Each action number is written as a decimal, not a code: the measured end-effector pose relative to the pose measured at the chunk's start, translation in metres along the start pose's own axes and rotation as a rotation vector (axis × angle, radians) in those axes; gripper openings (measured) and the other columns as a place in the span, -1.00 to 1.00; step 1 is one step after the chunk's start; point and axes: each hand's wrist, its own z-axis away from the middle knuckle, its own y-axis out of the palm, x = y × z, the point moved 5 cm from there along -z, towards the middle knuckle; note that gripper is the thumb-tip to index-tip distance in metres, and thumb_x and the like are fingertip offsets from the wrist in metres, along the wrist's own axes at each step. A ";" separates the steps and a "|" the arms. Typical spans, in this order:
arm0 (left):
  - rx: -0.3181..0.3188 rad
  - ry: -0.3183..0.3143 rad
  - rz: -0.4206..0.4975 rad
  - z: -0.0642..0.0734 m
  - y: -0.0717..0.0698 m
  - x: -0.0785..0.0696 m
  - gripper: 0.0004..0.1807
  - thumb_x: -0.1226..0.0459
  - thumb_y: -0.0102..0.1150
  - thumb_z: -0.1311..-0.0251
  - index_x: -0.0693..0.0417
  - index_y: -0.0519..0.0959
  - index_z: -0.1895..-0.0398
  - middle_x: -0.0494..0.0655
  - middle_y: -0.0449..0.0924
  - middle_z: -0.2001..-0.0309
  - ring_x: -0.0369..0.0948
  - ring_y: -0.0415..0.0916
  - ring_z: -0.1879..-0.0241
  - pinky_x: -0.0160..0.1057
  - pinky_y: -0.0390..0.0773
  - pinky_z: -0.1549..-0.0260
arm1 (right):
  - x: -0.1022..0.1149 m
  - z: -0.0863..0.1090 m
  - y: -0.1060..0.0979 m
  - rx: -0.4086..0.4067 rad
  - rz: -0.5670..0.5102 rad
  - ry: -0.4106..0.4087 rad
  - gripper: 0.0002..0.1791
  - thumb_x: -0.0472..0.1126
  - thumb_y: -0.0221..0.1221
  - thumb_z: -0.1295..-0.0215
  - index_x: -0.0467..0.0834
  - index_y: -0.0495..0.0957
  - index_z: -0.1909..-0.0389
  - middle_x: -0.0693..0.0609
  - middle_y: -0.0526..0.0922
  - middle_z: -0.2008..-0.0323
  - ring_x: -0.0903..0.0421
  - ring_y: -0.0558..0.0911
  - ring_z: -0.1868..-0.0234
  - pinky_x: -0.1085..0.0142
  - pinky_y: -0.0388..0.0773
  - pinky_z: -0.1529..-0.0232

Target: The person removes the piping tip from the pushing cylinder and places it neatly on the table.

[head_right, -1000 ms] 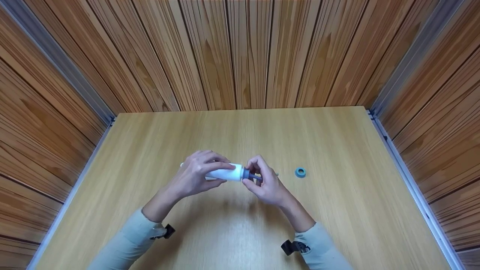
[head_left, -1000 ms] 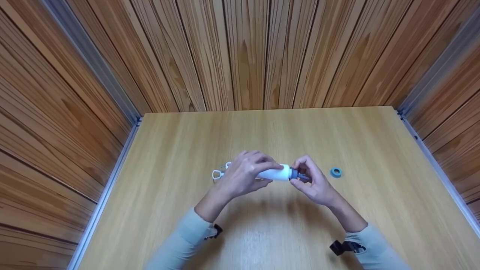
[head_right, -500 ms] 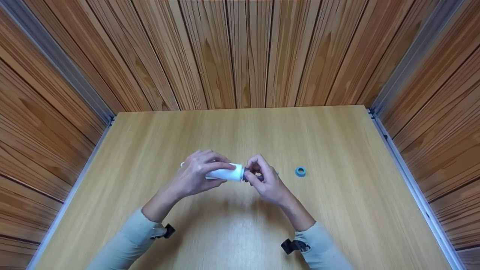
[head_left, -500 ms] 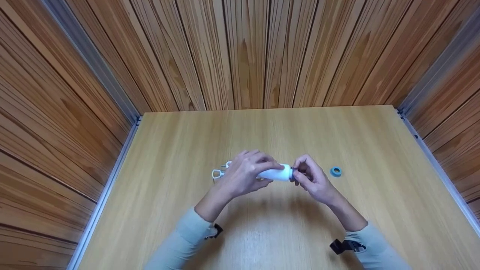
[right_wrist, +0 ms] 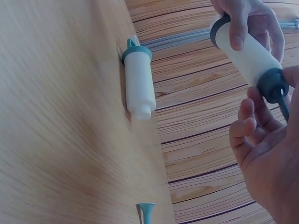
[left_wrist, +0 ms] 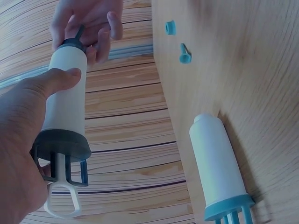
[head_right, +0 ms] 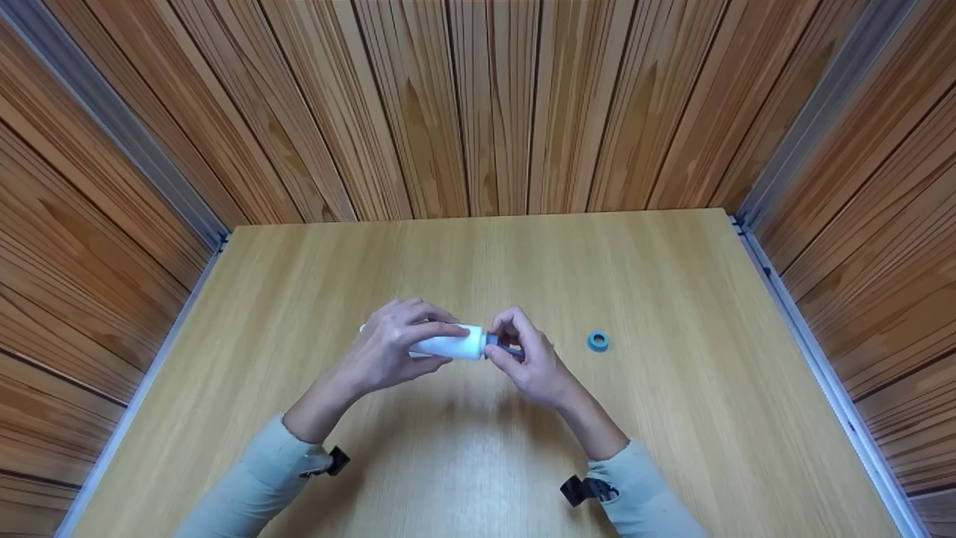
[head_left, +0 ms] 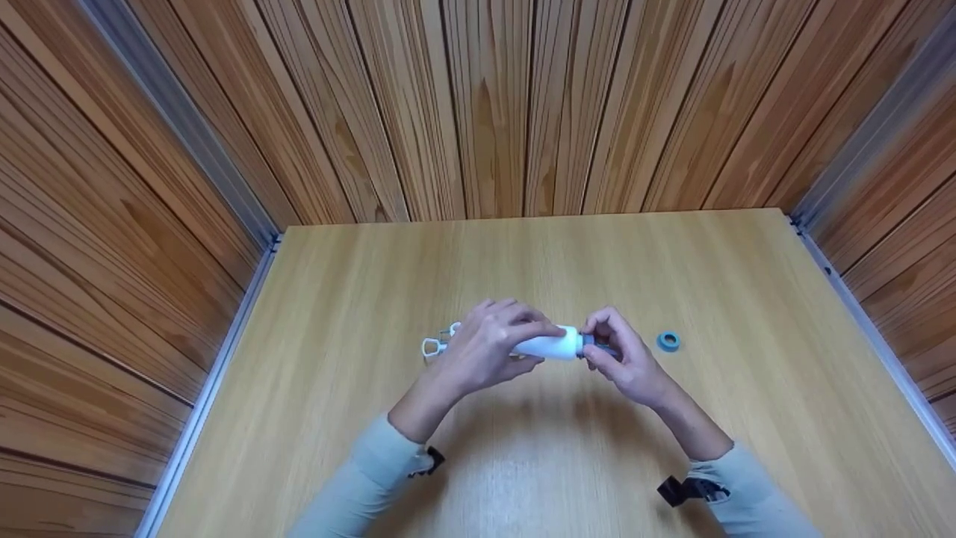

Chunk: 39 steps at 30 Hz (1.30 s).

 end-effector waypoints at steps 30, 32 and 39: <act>0.001 -0.026 0.015 0.002 0.000 0.003 -0.57 0.17 0.70 -0.27 -0.21 0.84 -0.20 -0.16 0.88 -0.13 -0.14 0.81 -0.14 -0.10 0.77 -0.07 | 0.001 0.001 -0.005 -0.088 0.029 -0.069 -0.66 -0.64 0.30 -0.36 -0.50 0.40 -0.05 0.25 0.64 0.00 0.27 0.77 0.02 0.41 0.82 0.02; -0.014 -0.011 0.007 0.002 0.000 0.003 -0.57 0.18 0.70 -0.26 -0.20 0.84 -0.19 -0.16 0.89 -0.10 -0.14 0.81 -0.10 -0.12 0.78 -0.02 | 0.002 0.001 -0.005 -0.095 0.019 -0.070 -0.64 -0.69 0.28 -0.32 -0.52 0.40 -0.04 0.26 0.65 0.00 0.30 0.76 0.04 0.43 0.82 0.05; -0.028 -0.022 0.029 0.003 0.000 0.005 -0.56 0.21 0.73 -0.21 -0.17 0.85 -0.17 -0.14 0.89 -0.09 -0.12 0.83 -0.09 -0.09 0.81 -0.06 | 0.003 0.000 -0.006 -0.102 -0.013 -0.115 -0.62 -0.76 0.22 -0.24 -0.54 0.39 -0.03 0.25 0.69 0.02 0.34 0.75 0.08 0.46 0.80 0.16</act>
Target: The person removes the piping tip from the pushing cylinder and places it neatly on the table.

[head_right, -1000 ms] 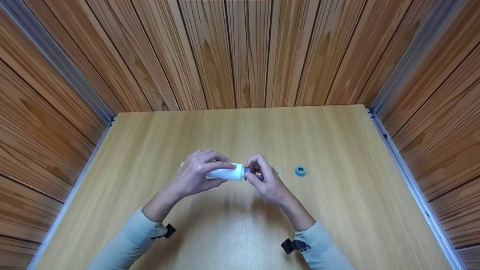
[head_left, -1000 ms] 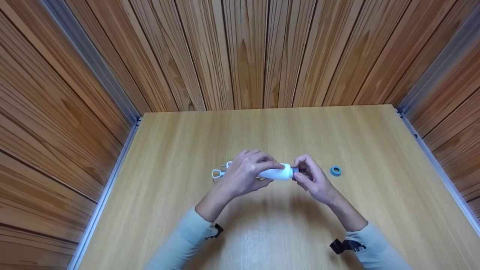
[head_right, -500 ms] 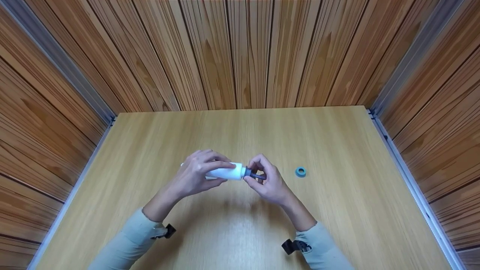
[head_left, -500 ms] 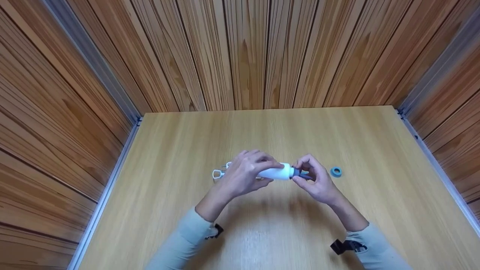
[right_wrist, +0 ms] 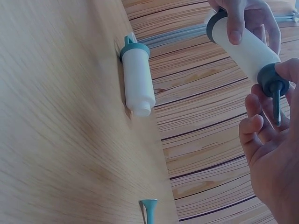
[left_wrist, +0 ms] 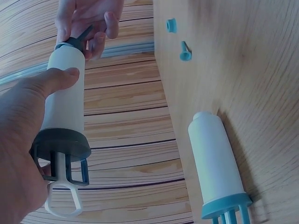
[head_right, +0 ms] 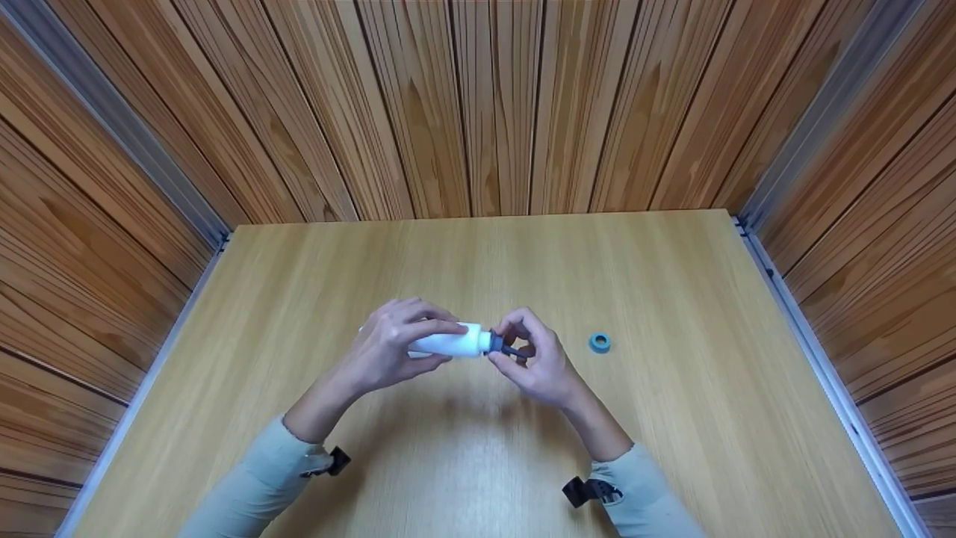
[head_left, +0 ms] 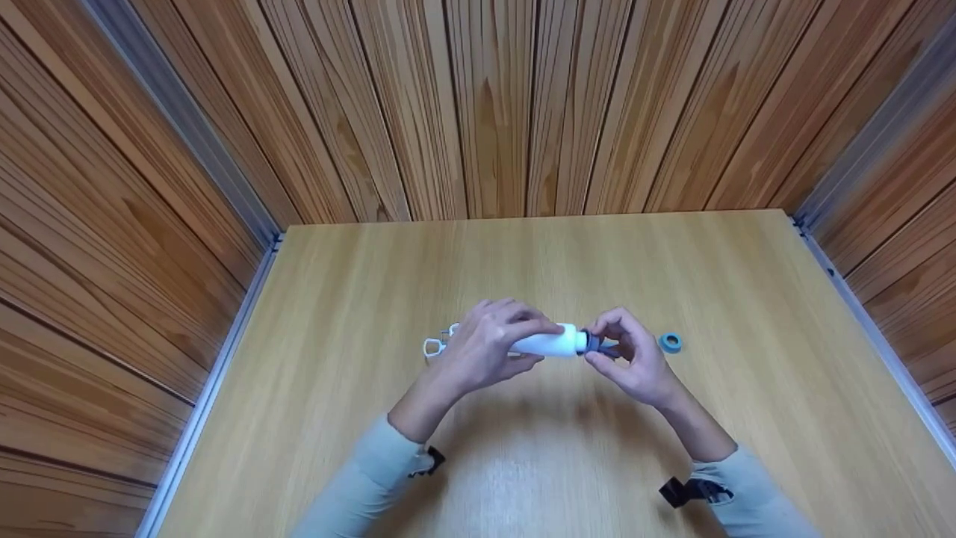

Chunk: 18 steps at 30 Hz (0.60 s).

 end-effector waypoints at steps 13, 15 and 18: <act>0.007 -0.032 0.012 0.003 0.001 0.004 -0.56 0.19 0.73 -0.21 -0.17 0.85 -0.17 -0.12 0.88 -0.11 -0.11 0.82 -0.12 -0.06 0.81 -0.11 | -0.003 0.001 -0.007 -0.015 -0.013 -0.039 -0.63 -0.77 0.20 -0.21 -0.56 0.38 0.00 0.20 0.71 -0.01 0.31 0.80 0.02 0.41 0.83 0.14; -0.001 -0.031 0.013 0.004 0.001 0.004 -0.56 0.19 0.73 -0.21 -0.18 0.85 -0.17 -0.12 0.88 -0.11 -0.12 0.82 -0.12 -0.06 0.80 -0.12 | -0.002 0.001 -0.007 -0.019 -0.014 -0.040 -0.63 -0.77 0.19 -0.21 -0.57 0.37 0.00 0.20 0.71 -0.01 0.31 0.80 0.02 0.42 0.82 0.15; -0.013 -0.032 0.016 0.007 0.000 0.006 -0.58 0.17 0.72 -0.23 -0.18 0.85 -0.17 -0.13 0.89 -0.10 -0.12 0.82 -0.12 -0.07 0.81 -0.12 | -0.002 0.000 -0.008 -0.021 -0.023 -0.040 -0.64 -0.78 0.18 -0.22 -0.57 0.37 0.00 0.20 0.72 0.00 0.32 0.80 0.03 0.43 0.82 0.18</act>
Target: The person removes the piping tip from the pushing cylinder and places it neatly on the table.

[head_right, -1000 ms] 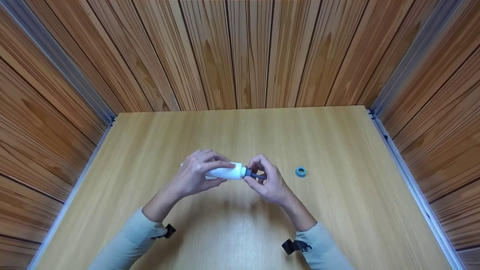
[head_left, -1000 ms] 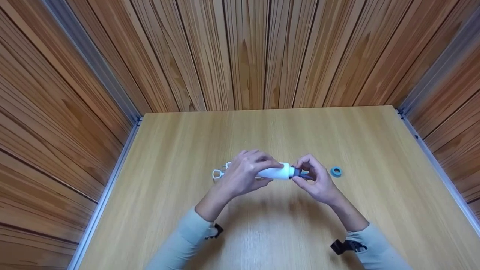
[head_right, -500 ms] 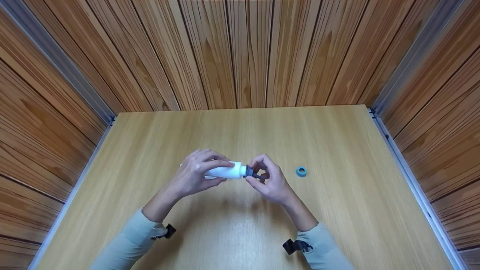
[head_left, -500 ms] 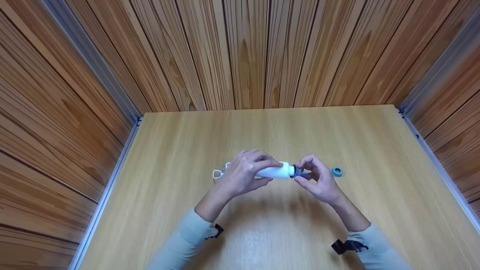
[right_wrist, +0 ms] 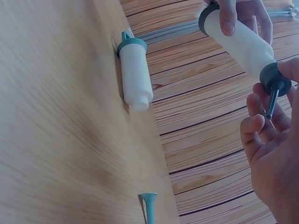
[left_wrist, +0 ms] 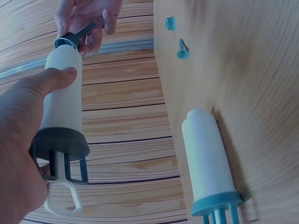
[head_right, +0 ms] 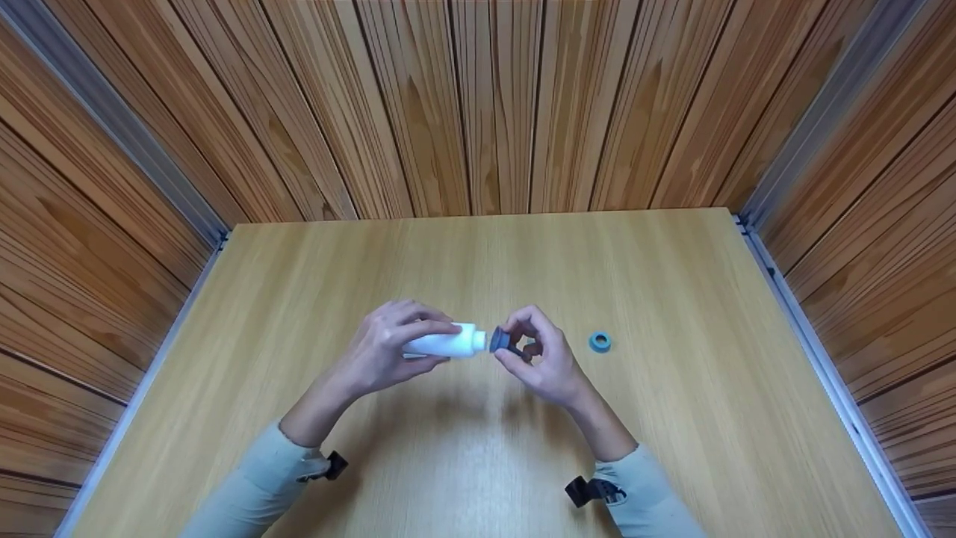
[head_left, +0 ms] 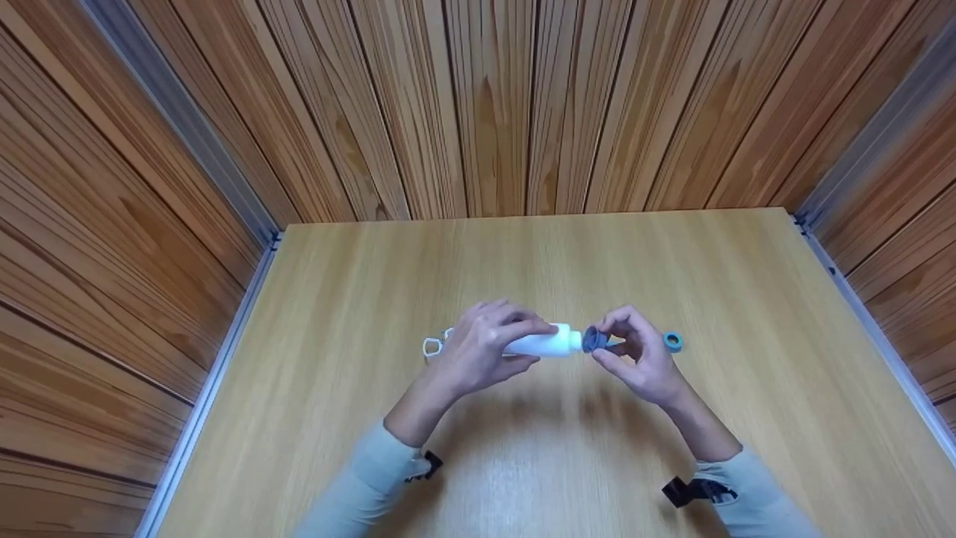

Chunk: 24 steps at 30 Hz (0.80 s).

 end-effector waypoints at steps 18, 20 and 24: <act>-0.026 -0.044 0.041 0.031 -0.001 0.014 -0.52 0.19 0.75 -0.18 -0.13 0.82 -0.18 -0.06 0.87 -0.09 -0.07 0.83 -0.13 0.03 0.82 -0.20 | -0.003 0.006 -0.008 0.000 0.008 0.037 -0.67 -0.79 0.16 -0.21 -0.57 0.35 0.04 0.28 0.68 0.03 0.39 0.76 0.06 0.47 0.79 0.19; -0.026 -0.046 0.036 0.036 -0.001 0.016 -0.51 0.20 0.76 -0.16 -0.13 0.82 -0.17 -0.06 0.86 -0.09 -0.06 0.83 -0.12 0.02 0.83 -0.17 | -0.003 0.006 -0.008 -0.001 0.008 0.040 -0.67 -0.78 0.16 -0.22 -0.57 0.35 0.04 0.29 0.68 0.04 0.39 0.76 0.06 0.48 0.78 0.19; -0.014 -0.060 0.029 0.046 0.000 0.021 -0.50 0.20 0.77 -0.14 -0.14 0.83 -0.17 -0.04 0.86 -0.08 -0.04 0.84 -0.11 0.03 0.84 -0.13 | -0.003 0.006 -0.008 0.002 0.012 0.048 -0.67 -0.79 0.16 -0.23 -0.56 0.35 0.04 0.30 0.68 0.04 0.40 0.76 0.06 0.47 0.79 0.20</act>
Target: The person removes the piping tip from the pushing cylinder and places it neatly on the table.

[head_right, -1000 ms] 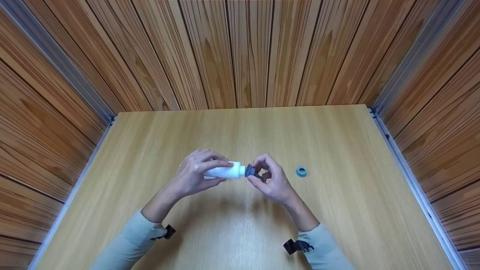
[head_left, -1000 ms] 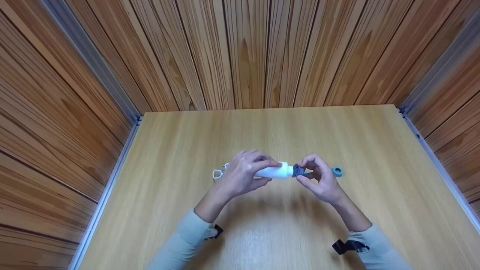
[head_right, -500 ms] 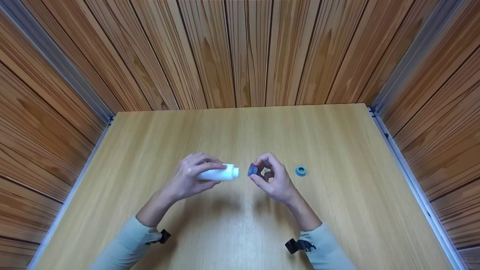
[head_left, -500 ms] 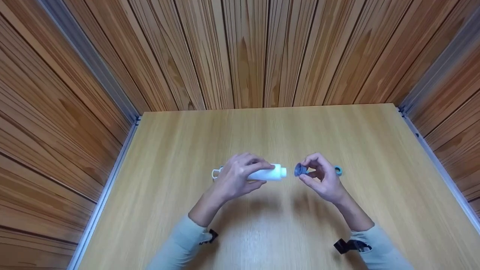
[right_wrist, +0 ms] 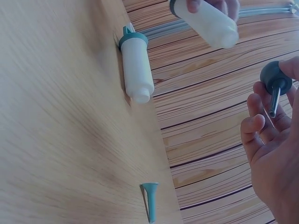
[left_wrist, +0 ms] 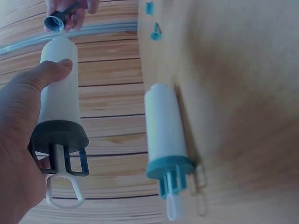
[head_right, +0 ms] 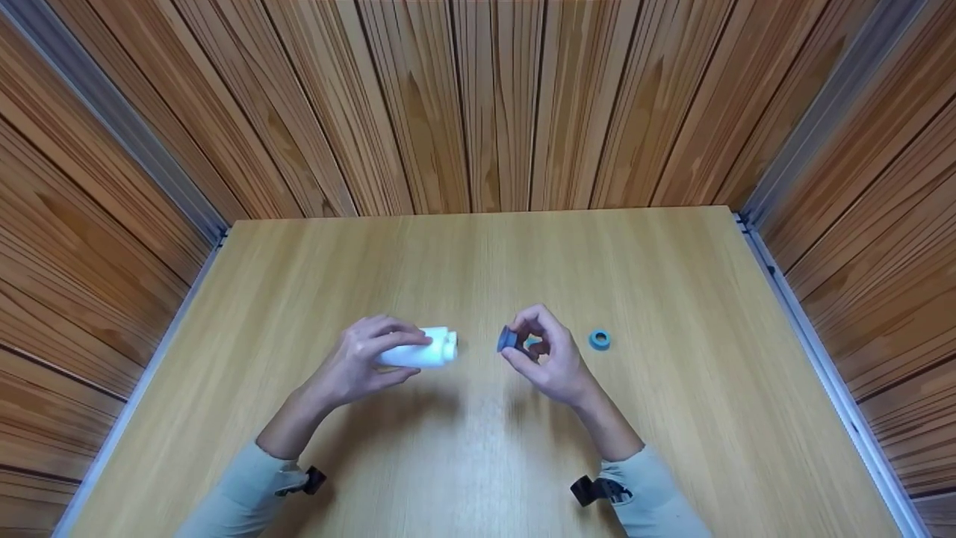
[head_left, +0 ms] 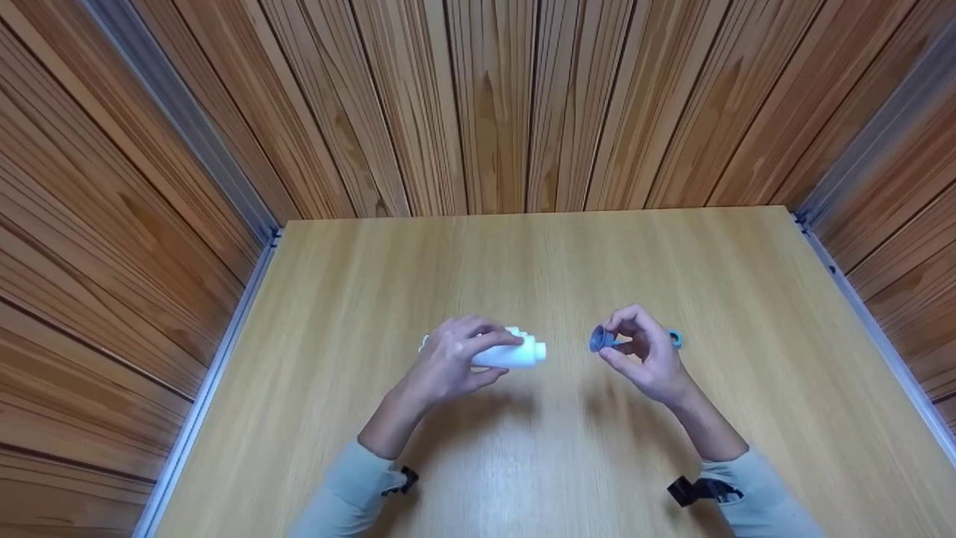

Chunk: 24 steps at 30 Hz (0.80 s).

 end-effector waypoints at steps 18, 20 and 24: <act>0.154 -0.084 -0.020 0.028 0.015 0.015 -0.50 0.19 0.77 -0.15 -0.16 0.82 -0.19 -0.01 0.87 -0.11 0.01 0.85 -0.12 0.10 0.83 -0.15 | 0.003 0.001 0.001 -0.013 -0.068 -0.060 -0.70 -0.80 0.13 -0.21 -0.60 0.35 0.07 0.20 0.72 0.07 0.36 0.78 0.10 0.51 0.77 0.22; 0.194 -0.105 -0.012 0.029 0.018 0.015 -0.50 0.20 0.74 -0.19 -0.17 0.82 -0.21 0.00 0.87 -0.13 0.01 0.83 -0.13 0.09 0.82 -0.16 | 0.003 0.002 0.000 -0.013 -0.061 -0.062 -0.70 -0.79 0.13 -0.21 -0.60 0.35 0.07 0.20 0.71 0.07 0.36 0.78 0.10 0.51 0.77 0.22; 0.275 -0.155 0.021 0.031 0.024 0.017 -0.50 0.20 0.70 -0.25 -0.15 0.80 -0.26 0.04 0.86 -0.19 0.03 0.82 -0.18 0.10 0.80 -0.18 | 0.002 0.003 -0.001 -0.010 -0.048 -0.064 -0.70 -0.78 0.13 -0.22 -0.59 0.36 0.06 0.20 0.71 0.08 0.36 0.78 0.10 0.51 0.77 0.22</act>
